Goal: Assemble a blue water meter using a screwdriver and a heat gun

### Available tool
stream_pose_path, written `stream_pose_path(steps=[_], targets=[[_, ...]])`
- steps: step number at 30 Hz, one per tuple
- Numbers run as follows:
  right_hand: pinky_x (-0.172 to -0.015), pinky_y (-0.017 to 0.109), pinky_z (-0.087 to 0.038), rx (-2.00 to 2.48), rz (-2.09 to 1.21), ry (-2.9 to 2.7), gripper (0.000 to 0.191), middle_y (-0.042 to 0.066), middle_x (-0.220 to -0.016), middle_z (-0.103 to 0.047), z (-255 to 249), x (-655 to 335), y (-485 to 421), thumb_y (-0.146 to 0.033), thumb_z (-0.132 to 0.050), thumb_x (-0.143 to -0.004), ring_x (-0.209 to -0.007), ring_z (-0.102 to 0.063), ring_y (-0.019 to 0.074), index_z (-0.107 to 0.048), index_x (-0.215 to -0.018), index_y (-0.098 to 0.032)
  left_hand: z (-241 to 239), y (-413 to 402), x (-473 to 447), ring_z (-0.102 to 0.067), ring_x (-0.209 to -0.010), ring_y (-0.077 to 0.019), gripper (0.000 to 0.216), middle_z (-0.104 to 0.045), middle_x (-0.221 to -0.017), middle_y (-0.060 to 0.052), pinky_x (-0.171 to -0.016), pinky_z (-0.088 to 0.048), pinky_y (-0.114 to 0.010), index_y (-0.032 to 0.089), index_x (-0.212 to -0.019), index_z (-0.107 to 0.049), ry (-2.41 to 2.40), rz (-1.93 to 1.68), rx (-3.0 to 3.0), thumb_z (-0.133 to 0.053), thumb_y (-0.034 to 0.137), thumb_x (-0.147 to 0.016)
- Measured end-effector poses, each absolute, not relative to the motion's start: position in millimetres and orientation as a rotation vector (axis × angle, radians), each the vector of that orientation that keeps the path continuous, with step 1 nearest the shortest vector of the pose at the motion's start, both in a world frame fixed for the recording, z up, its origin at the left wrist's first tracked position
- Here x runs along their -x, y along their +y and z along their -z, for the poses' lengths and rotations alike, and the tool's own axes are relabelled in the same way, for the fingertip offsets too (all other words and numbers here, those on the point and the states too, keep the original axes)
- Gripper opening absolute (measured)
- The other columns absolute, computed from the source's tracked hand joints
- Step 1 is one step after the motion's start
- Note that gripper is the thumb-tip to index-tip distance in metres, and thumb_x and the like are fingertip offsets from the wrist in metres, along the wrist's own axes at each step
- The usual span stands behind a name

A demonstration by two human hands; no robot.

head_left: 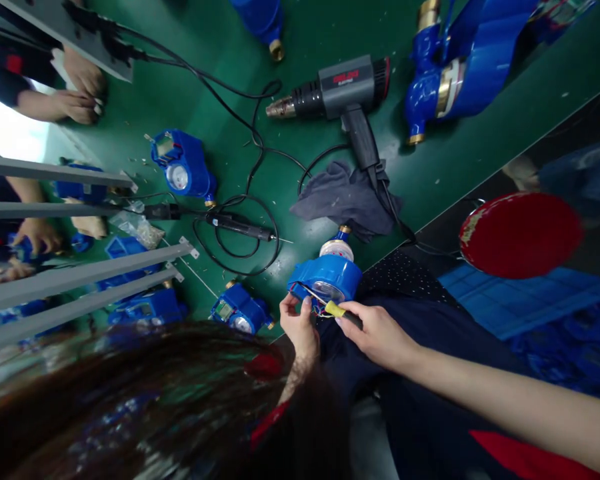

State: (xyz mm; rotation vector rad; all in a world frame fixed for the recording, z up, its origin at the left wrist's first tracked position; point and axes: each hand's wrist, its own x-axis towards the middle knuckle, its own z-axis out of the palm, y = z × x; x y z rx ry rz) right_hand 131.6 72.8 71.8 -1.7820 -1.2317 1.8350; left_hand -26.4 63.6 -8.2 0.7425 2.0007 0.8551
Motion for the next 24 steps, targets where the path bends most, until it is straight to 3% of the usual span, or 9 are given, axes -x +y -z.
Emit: stream_pose_path(steps=[2,4,6,9,14,19,24], targets=[[-0.068,0.027,-0.044,1.714,-1.872,-1.026,0.031,0.006,-0.085,-0.064,-64.4,-128.6,60.3,-0.035,-0.044,-0.083,-0.075,-0.059,0.0171,-0.059,-0.101,-0.015,6.1,62.9,23.2,-0.054,-0.073,-0.0115,0.033,-0.056,-0.083,0.0,-0.07,-0.043,-0.028,0.016,-0.092,-0.051,1.974,-0.853,-0.687,-0.061,0.036,-0.068],[-0.054,0.025,-0.042,1.609,-1.984,-0.76,0.035,0.003,-0.073,-0.06,-56.2,-125.5,51.6,-0.039,-0.046,-0.082,-0.057,-0.054,0.0128,-0.056,-0.104,-0.013,4.1,63.2,19.6,-0.053,-0.073,-0.0104,0.032,-0.054,-0.081,0.001,-0.07,-0.042,-0.027,0.017,-0.09,-0.05,1.956,-0.852,-0.655,-0.062,0.035,-0.067],[-0.039,0.021,-0.032,1.472,-2.123,-0.448,0.04,-0.001,-0.063,-0.053,-49.7,-123.0,47.6,-0.044,-0.047,-0.081,-0.041,-0.043,0.0075,-0.053,-0.105,-0.012,2.1,64.8,15.9,-0.052,-0.073,-0.0096,0.029,-0.052,-0.079,0.003,-0.071,-0.041,-0.026,0.018,-0.086,-0.048,1.938,-0.846,-0.641,-0.062,0.034,-0.067],[-0.031,0.018,-0.02,1.3,-2.259,-0.125,0.045,-0.004,-0.061,-0.048,-46.3,-122.0,47.8,-0.048,-0.048,-0.079,-0.034,-0.034,0.0042,-0.049,-0.105,-0.012,-1.3,69.5,11.1,-0.054,-0.076,-0.0108,0.028,-0.053,-0.081,0.002,-0.073,-0.043,-0.027,0.019,-0.085,-0.044,1.876,-0.813,-0.623,-0.061,0.032,-0.067],[-0.034,0.018,-0.022,1.3,-2.249,-0.247,0.041,-0.004,-0.062,-0.048,-52.4,-128.2,49.5,-0.045,-0.05,-0.08,-0.036,-0.035,0.0032,-0.049,-0.106,-0.013,-11.5,82.2,6.0,-0.06,-0.079,-0.0145,0.048,-0.059,-0.087,0.0,-0.075,-0.046,-0.032,0.024,-0.098,-0.033,1.791,-0.74,-0.606,-0.065,0.024,-0.062],[-0.037,0.018,-0.026,1.46,-2.132,-0.329,0.045,-0.004,-0.062,-0.048,-66.0,-136.2,53.0,-0.045,-0.052,-0.079,-0.038,-0.037,0.0038,-0.049,-0.11,-0.013,-20.2,88.3,5.0,-0.059,-0.087,-0.0169,0.057,-0.057,-0.089,-0.002,-0.082,-0.045,-0.034,0.022,-0.093,-0.036,1.909,-0.743,-0.825,-0.073,0.021,-0.05],[-0.037,0.018,-0.022,1.345,-2.251,-0.289,0.046,-0.003,-0.064,-0.049,-72.6,-150.4,59.5,-0.047,-0.051,-0.079,-0.038,-0.036,0.0034,-0.049,-0.11,-0.013,-16.9,86.3,8.8,-0.059,-0.092,-0.0209,0.059,-0.055,-0.093,-0.004,-0.084,-0.046,-0.039,0.021,-0.095,-0.037,1.898,-0.709,-1.063,-0.073,0.022,-0.048]])
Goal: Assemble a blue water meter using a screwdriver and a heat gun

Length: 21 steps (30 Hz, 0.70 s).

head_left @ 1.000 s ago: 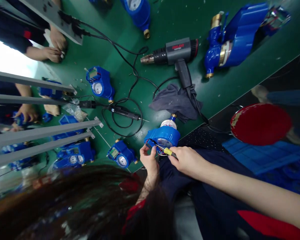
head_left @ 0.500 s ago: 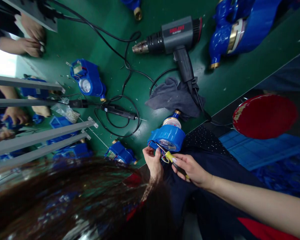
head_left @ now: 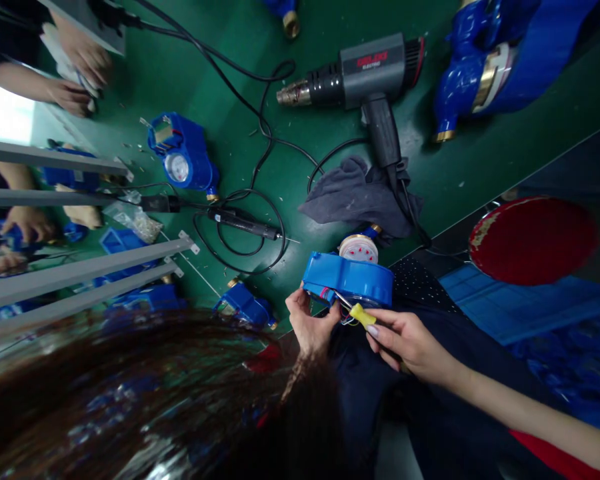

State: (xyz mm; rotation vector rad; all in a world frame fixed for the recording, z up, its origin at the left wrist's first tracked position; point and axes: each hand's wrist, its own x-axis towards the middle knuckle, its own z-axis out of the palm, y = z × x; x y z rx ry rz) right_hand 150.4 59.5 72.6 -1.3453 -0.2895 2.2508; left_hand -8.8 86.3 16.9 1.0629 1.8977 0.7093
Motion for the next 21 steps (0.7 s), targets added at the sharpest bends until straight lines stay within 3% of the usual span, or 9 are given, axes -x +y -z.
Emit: stream_pose_path(steps=[6,10,12,21], targets=[[-0.037,0.019,-0.029,1.552,-2.246,-0.558,0.049,-0.002,-0.062,-0.051,-75.5,-163.6,65.0,-0.048,-0.049,-0.079,-0.039,-0.04,0.0066,-0.052,-0.114,-0.013,-15.3,89.2,11.9,-0.059,-0.09,-0.0198,0.056,-0.056,-0.094,-0.005,-0.081,-0.048,-0.036,0.02,-0.096,-0.036,1.725,-0.648,-1.082,-0.071,0.02,-0.052],[-0.064,0.024,-0.046,1.715,-1.977,-1.091,0.037,0.004,-0.086,-0.064,-80.8,-163.2,70.5,-0.038,-0.047,-0.082,-0.075,-0.059,0.0161,-0.059,-0.109,-0.016,-17.1,92.5,12.0,-0.059,-0.088,-0.0173,0.054,-0.056,-0.092,-0.004,-0.08,-0.047,-0.032,0.02,-0.094,-0.036,1.65,-0.609,-0.986,-0.071,0.018,-0.053],[-0.075,0.026,-0.047,1.746,-1.878,-1.222,0.034,0.005,-0.099,-0.064,-82.1,-161.9,71.6,-0.036,-0.045,-0.083,-0.089,-0.059,0.0188,-0.06,-0.107,-0.016,-16.4,93.8,11.6,-0.059,-0.086,-0.0161,0.053,-0.056,-0.09,-0.003,-0.079,-0.047,-0.031,0.02,-0.092,-0.036,1.614,-0.626,-0.934,-0.072,0.017,-0.052],[-0.085,0.035,-0.046,1.91,-1.51,-1.703,0.034,0.011,-0.107,-0.06,-88.9,-155.4,69.0,-0.029,-0.041,-0.084,-0.096,-0.058,0.0223,-0.056,-0.111,-0.013,-3.4,93.5,15.2,-0.058,-0.078,-0.013,0.049,-0.053,-0.082,0.001,-0.075,-0.047,-0.029,0.022,-0.087,-0.033,1.562,-0.705,-0.868,-0.069,0.017,-0.055]])
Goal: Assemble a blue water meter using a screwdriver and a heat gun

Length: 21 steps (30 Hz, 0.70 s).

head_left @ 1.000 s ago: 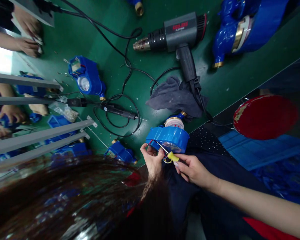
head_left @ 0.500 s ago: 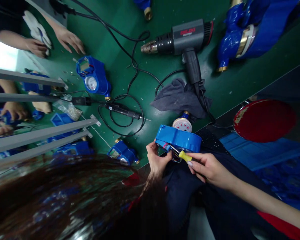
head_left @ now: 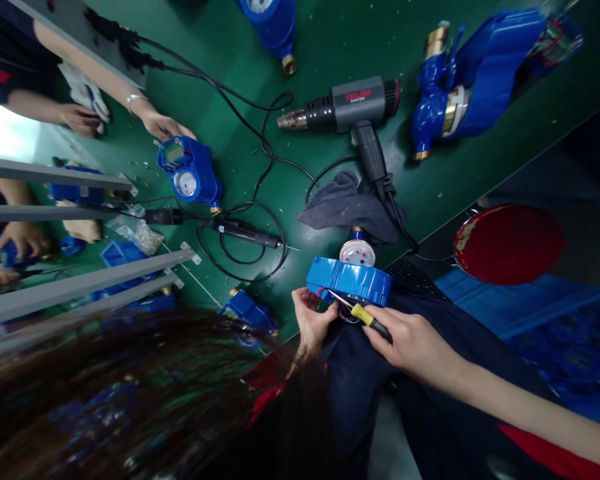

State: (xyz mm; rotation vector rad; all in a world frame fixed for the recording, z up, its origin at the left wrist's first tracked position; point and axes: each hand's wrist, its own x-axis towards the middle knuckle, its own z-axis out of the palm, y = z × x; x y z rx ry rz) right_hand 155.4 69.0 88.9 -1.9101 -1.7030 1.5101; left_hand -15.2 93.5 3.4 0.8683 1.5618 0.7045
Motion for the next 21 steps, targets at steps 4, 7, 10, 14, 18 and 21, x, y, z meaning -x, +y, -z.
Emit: stream_pose_path(steps=[4,7,10,14,18,21], targets=[[-0.081,0.032,-0.048,1.925,-1.604,-1.615,0.031,0.008,-0.101,-0.063,-98.5,-154.3,71.3,-0.028,-0.042,-0.084,-0.089,-0.06,0.0197,-0.057,-0.107,-0.016,-0.4,92.5,18.2,-0.059,-0.077,-0.0131,0.049,-0.053,-0.082,0.001,-0.073,-0.048,-0.028,0.022,-0.087,-0.032,1.56,-0.705,-0.865,-0.069,0.017,-0.055],[-0.078,0.029,-0.047,1.946,-1.629,-1.405,0.027,0.006,-0.099,-0.064,-102.3,-151.4,72.8,-0.029,-0.043,-0.084,-0.087,-0.06,0.0186,-0.06,-0.101,-0.017,0.4,92.0,15.6,-0.059,-0.079,-0.0146,0.05,-0.053,-0.084,0.0,-0.073,-0.048,-0.03,0.023,-0.087,-0.032,1.567,-0.688,-0.885,-0.069,0.018,-0.054],[-0.073,0.027,-0.047,1.963,-1.649,-1.118,0.028,0.006,-0.093,-0.064,-102.1,-147.8,74.9,-0.033,-0.044,-0.083,-0.083,-0.06,0.0175,-0.059,-0.101,-0.017,1.0,90.8,10.9,-0.059,-0.084,-0.0174,0.053,-0.055,-0.088,-0.003,-0.077,-0.048,-0.033,0.023,-0.088,-0.034,1.583,-0.657,-0.923,-0.071,0.016,-0.051],[-0.034,0.019,-0.027,1.72,-2.057,-0.454,0.039,-0.001,-0.06,-0.052,-102.2,-150.5,80.5,-0.046,-0.048,-0.079,-0.038,-0.041,0.0072,-0.055,-0.1,-0.014,0.9,90.3,7.6,-0.06,-0.084,-0.0204,0.056,-0.056,-0.089,-0.005,-0.078,-0.049,-0.038,0.022,-0.093,-0.036,1.613,-0.609,-0.982,-0.072,0.016,-0.05],[-0.031,0.017,-0.01,1.449,-2.265,0.093,0.037,-0.003,-0.061,-0.046,-105.6,-161.1,80.8,-0.046,-0.046,-0.078,-0.033,-0.024,0.0019,-0.05,-0.1,-0.016,-1.7,93.0,5.8,-0.059,-0.085,-0.0213,0.057,-0.058,-0.091,-0.006,-0.08,-0.048,-0.039,0.023,-0.096,-0.039,1.631,-0.564,-1.034,-0.073,0.02,-0.051],[-0.032,0.017,-0.012,1.381,-2.312,0.2,0.039,-0.004,-0.061,-0.042,-106.2,-166.8,77.6,-0.045,-0.035,-0.08,-0.034,-0.018,0.0025,-0.05,-0.101,-0.016,-4.1,95.5,4.4,-0.06,-0.087,-0.0211,0.057,-0.058,-0.091,-0.005,-0.081,-0.048,-0.039,0.021,-0.097,-0.04,1.65,-0.539,-1.048,-0.073,0.023,-0.05]])
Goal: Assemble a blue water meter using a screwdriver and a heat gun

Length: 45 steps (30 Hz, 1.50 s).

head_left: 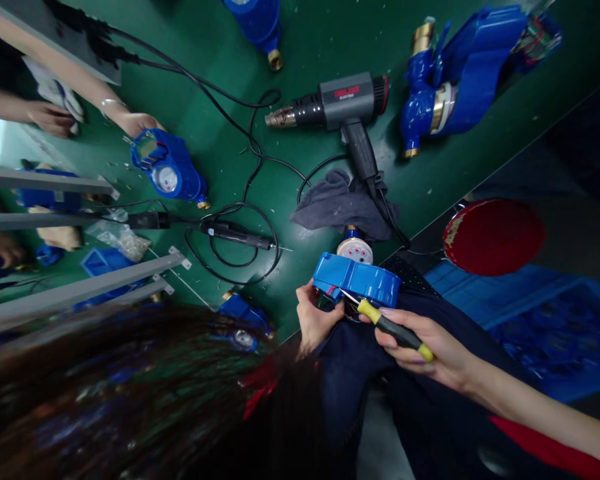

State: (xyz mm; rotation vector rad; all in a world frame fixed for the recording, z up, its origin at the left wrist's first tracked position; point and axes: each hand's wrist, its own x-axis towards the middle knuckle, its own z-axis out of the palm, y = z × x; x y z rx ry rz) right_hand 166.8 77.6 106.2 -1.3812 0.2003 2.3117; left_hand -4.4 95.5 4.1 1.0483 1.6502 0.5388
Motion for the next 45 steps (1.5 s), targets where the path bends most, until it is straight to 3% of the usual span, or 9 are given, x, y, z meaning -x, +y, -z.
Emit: stream_pose_path(steps=[3,6,8,12,20,26,34,40,45], targets=[[-0.033,0.02,-0.021,1.602,-2.31,-0.314,0.045,-0.001,-0.062,-0.049,-105.7,-168.4,78.5,-0.048,-0.028,-0.083,-0.034,-0.028,0.0052,-0.053,-0.103,-0.016,-6.2,98.0,5.7,-0.061,-0.081,-0.0199,0.058,-0.058,-0.084,-0.002,-0.076,-0.049,-0.036,0.02,-0.093,-0.042,1.678,-0.505,-1.036,-0.075,0.028,-0.047],[-0.053,0.025,-0.041,1.992,-1.934,-1.351,0.037,0.006,-0.078,-0.062,-109.4,-168.6,82.6,-0.039,-0.037,-0.082,-0.056,-0.054,0.0138,-0.057,-0.104,-0.017,-7.4,101.9,9.6,-0.061,-0.071,-0.0169,0.051,-0.057,-0.077,0.0,-0.067,-0.05,-0.032,0.02,-0.085,-0.04,1.699,-0.476,-0.983,-0.075,0.032,-0.05],[-0.062,0.03,-0.043,2.135,-1.588,-1.86,0.036,0.008,-0.085,-0.063,-115.6,-169.5,84.5,-0.033,-0.039,-0.082,-0.069,-0.059,0.019,-0.056,-0.111,-0.018,-7.5,105.7,11.8,-0.061,-0.068,-0.0152,0.045,-0.057,-0.075,0.0,-0.064,-0.05,-0.029,0.019,-0.082,-0.038,1.711,-0.467,-0.942,-0.072,0.034,-0.055],[-0.051,0.029,-0.036,2.15,-1.198,-2.35,0.036,0.005,-0.08,-0.059,-131.3,-174.8,89.5,-0.033,-0.041,-0.085,-0.062,-0.057,0.0183,-0.05,-0.119,-0.024,-7.0,112.6,13.5,-0.061,-0.071,-0.0144,0.042,-0.056,-0.077,-0.001,-0.066,-0.049,-0.028,0.018,-0.081,-0.039,1.674,-0.454,-0.904,-0.071,0.034,-0.058],[-0.052,0.027,-0.025,1.971,-0.805,-2.686,0.022,0.005,-0.078,-0.053,-139.4,-187.6,133.8,-0.023,-0.049,-0.083,-0.07,-0.052,0.0181,-0.057,-0.103,-0.022,-5.3,121.7,16.6,-0.062,-0.071,-0.0152,0.042,-0.061,-0.079,-0.001,-0.067,-0.05,-0.03,0.019,-0.082,-0.04,1.534,-0.418,-0.965,-0.07,0.034,-0.058],[-0.051,0.025,-0.019,1.723,-0.724,-2.93,0.014,0.003,-0.077,-0.055,-131.3,-209.5,187.6,-0.021,-0.054,-0.079,-0.072,-0.051,0.016,-0.064,-0.088,-0.022,-0.5,139.2,21.5,-0.062,-0.08,-0.0161,0.049,-0.063,-0.085,-0.002,-0.076,-0.049,-0.032,0.02,-0.086,-0.04,1.374,-0.374,-1.114,-0.074,0.028,-0.052],[-0.065,0.027,-0.029,0.959,-0.651,-3.111,0.024,-0.003,-0.084,-0.059,-100.9,-253.2,237.2,-0.021,-0.06,-0.074,-0.08,-0.053,0.0143,-0.061,-0.097,-0.029,2.5,161.3,28.4,-0.059,-0.094,-0.0177,0.051,-0.062,-0.093,-0.003,-0.088,-0.045,-0.034,0.02,-0.094,-0.041,1.191,-0.36,-1.328,-0.073,0.023,-0.054],[-0.074,0.031,-0.029,0.869,-0.448,-3.066,0.022,0.0,-0.087,-0.059,-92.5,-255.8,261.9,-0.019,-0.046,-0.081,-0.082,-0.052,0.0156,-0.061,-0.096,-0.026,-4.7,186.2,25.4,-0.055,-0.104,-0.0185,0.054,-0.059,-0.113,-0.006,-0.095,-0.041,-0.034,0.019,-0.099,-0.046,1.044,-0.325,-1.448,-0.072,0.018,-0.051],[-0.075,0.032,-0.029,0.787,-0.439,-3.073,0.024,0.0,-0.087,-0.058,-87.8,-245.6,278.8,-0.019,-0.046,-0.08,-0.081,-0.051,0.0161,-0.062,-0.096,-0.026,-7.4,191.4,24.6,-0.055,-0.105,-0.0186,0.055,-0.059,-0.115,-0.007,-0.096,-0.04,-0.034,0.018,-0.1,-0.047,1.016,-0.318,-1.47,-0.072,0.017,-0.052]])
